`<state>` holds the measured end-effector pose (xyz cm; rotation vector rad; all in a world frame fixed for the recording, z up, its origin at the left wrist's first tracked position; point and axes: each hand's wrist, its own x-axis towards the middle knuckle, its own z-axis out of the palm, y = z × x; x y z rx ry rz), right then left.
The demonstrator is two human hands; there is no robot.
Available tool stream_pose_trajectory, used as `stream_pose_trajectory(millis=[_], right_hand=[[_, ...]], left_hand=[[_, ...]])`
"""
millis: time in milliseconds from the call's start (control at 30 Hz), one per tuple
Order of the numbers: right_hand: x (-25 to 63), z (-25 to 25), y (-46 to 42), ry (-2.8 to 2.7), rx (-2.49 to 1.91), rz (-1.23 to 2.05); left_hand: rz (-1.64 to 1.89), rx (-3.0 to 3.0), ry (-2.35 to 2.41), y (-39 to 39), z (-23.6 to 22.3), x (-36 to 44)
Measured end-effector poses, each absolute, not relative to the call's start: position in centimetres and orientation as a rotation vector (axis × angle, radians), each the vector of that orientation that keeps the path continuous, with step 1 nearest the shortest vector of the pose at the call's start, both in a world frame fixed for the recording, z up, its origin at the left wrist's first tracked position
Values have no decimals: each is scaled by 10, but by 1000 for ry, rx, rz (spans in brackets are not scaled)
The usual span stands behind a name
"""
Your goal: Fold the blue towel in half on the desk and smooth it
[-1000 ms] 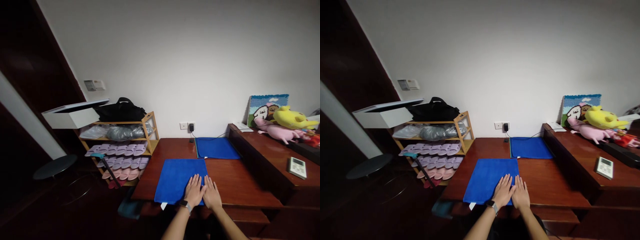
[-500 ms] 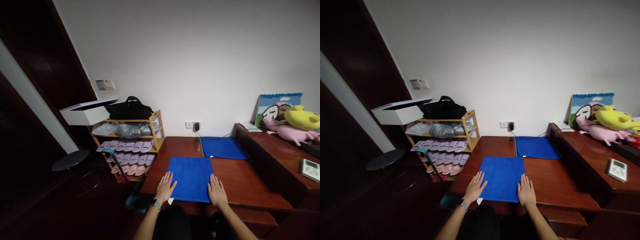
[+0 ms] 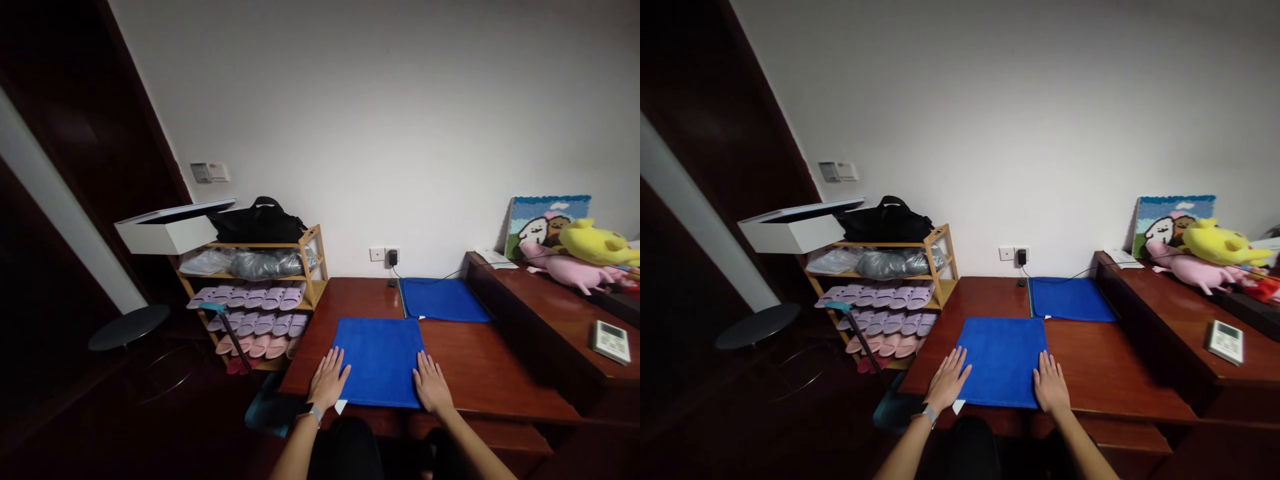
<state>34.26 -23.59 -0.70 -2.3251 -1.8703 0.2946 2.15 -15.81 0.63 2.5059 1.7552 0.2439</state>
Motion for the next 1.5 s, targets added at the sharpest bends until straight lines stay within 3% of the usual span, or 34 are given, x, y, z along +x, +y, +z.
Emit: stream_pose_trajectory(millis=[300,633,1033,1500], right_hand=[[338,-17,-261,-1857,-2198,201],[341,-14,-263,-1949,-2178,179],[338,-16,-263,-1912,-2202,151],[348,-65,-248,-1860,-2057,-18]], left_hand=[[236,2566,1735,-167,21,34],[409,2862,997,-233,13,153],[321,2956,990,-222,10,47],[887,2997,1015,-226,-3,10]])
